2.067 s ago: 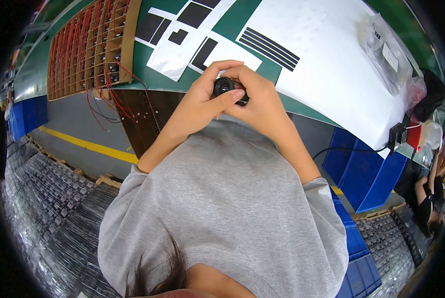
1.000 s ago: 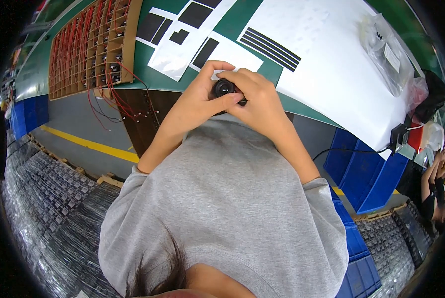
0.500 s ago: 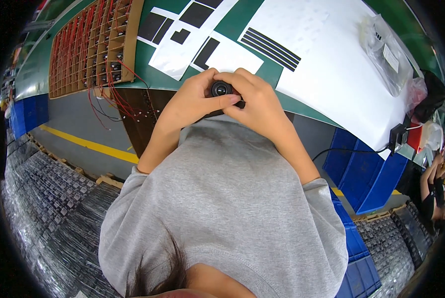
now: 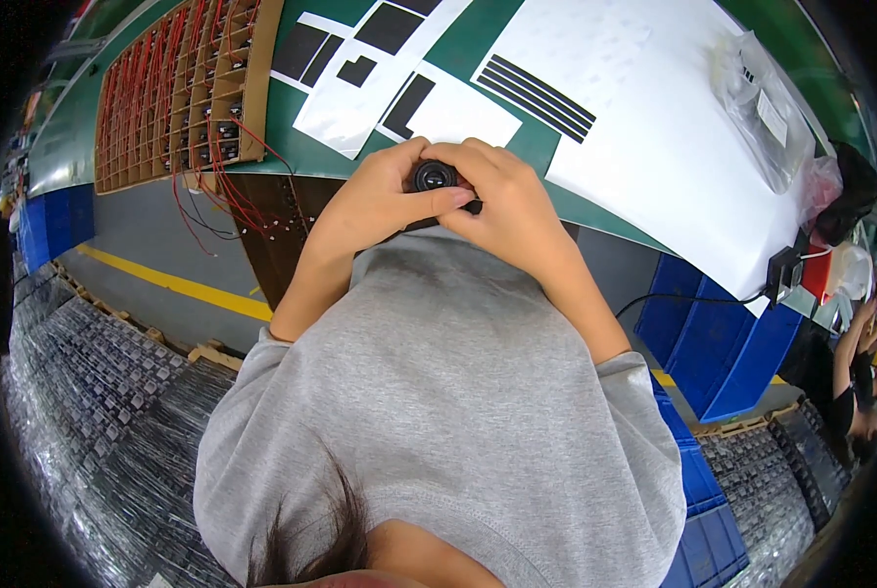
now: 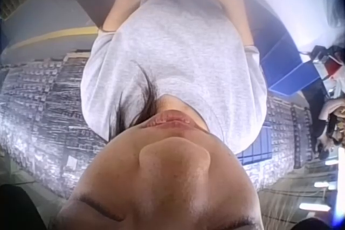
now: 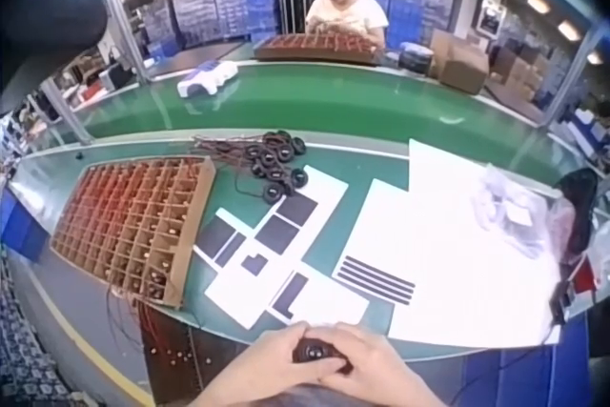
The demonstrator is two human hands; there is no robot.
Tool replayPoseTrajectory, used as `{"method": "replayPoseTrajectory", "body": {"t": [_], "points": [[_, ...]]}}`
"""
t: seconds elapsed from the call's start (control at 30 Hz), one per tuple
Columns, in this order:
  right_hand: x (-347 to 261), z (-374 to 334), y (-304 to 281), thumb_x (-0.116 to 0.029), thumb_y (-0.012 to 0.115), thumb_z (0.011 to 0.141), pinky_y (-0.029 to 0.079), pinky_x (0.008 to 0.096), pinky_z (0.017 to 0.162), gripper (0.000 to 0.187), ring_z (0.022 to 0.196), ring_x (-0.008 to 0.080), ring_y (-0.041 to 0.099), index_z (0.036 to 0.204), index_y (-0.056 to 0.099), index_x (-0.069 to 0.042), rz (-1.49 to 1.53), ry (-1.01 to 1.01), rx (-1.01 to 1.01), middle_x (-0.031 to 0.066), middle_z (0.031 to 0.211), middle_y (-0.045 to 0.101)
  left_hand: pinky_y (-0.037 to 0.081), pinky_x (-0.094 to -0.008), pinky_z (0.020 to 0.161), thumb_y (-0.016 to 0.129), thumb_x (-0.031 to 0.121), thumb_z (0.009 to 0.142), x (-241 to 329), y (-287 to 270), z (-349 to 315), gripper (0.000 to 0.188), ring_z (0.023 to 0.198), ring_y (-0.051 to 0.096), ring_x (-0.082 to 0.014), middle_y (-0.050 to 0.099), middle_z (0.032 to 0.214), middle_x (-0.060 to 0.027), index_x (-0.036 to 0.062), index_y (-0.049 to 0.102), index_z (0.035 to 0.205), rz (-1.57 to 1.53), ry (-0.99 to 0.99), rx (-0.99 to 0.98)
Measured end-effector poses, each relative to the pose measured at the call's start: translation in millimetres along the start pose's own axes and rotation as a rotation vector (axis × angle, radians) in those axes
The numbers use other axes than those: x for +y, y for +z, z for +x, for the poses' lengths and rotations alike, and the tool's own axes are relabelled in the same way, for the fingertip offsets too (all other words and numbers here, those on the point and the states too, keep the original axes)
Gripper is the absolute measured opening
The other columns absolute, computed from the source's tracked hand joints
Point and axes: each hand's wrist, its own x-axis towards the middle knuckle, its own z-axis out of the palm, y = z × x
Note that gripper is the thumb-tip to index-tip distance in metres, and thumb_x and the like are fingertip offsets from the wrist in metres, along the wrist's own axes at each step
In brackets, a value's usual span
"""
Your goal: Assembling small electronic buzzer or speaker components on a factory production line.
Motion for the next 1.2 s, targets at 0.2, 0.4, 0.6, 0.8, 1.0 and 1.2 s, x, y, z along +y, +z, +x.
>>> {"method": "replayPoseTrajectory", "body": {"t": [0.2,0.4,0.6,0.8,1.0,1.2], "points": [[5.6,2.3,-0.4,-0.001,0.06,0.059,0.044,0.0258,0.06,0.039,0.067,0.0194,0.055,0.097,0.056,-0.004,-0.006,0.011,0.01,0.0083,0.079,0.056,0.043,-0.023,0.057,0.068,0.038,0.067,-2.6,1.3,5.2,0.049,0.065,0.055,-0.0141,0.057,0.074,-0.0091,-0.0042,0.054,0.088,-0.031,0.048,0.039],[5.3,3.0,-2.1,-0.002,0.06,0.059,0.044,0.0259,0.06,0.039,0.068,0.0197,0.056,0.098,0.056,-0.004,0.006,0.003,0.019,0.0085,0.079,0.056,0.043,-0.022,0.055,0.067,0.038,0.068,-2.3,2.5,6.1,0.049,0.064,0.055,-0.0139,0.056,0.073,-0.009,-0.0039,0.052,0.089,-0.057,0.052,0.03],[10.3,2.3,-1.7,-0.005,0.059,0.063,0.046,0.031,0.065,0.038,0.074,0.0251,0.056,0.101,0.054,-0.006,0.031,0.044,-0.001,0.0103,0.087,0.058,0.043,-0.0226,0.055,0.067,0.036,0.07,-4.2,2.8,9.8,0.047,0.064,0.054,-0.0141,0.056,0.074,-0.0096,-0.0041,0.052,0.09,-0.058,0.072,0.026],[14.3,2.0,-2.4,-0.004,0.06,0.063,0.046,0.0258,0.066,0.04,0.075,0.0191,0.058,0.102,0.054,-0.005,0.037,0.093,-0.021,0.0095,0.087,0.06,0.044,-0.0179,0.062,0.065,0.021,0.075,1.3,0.2,9.3,0.034,0.074,0.053,-0.0074,0.056,0.083,-0.005,-0.0018,0.049,0.096,-0.01,-0.009,-0.038],[16.8,3.4,-3.5,-0.006,0.061,0.065,0.046,0.0297,0.064,0.038,0.073,0.0253,0.057,0.103,0.053,-0.007,0.123,0.12,-0.016,0.0113,0.086,0.058,0.043,-0.0177,0.06,0.064,0.022,0.076,-0.1,2.1,13.1,0.033,0.071,0.052,-0.0065,0.055,0.08,-0.0039,-0.0012,0.049,0.095,-0.038,0.036,-0.016],[20.4,4.8,-2.5,-0.006,0.061,0.065,0.046,0.0291,0.062,0.039,0.071,0.0248,0.058,0.103,0.053,-0.007,0.162,0.135,0.001,0.0124,0.085,0.059,0.044,-0.0224,0.056,0.064,0.031,0.073,7.7,2.6,15.4,0.042,0.066,0.055,-0.0131,0.056,0.075,-0.01,-0.0043,0.051,0.092,-0.021,0.026,0.018]]}}
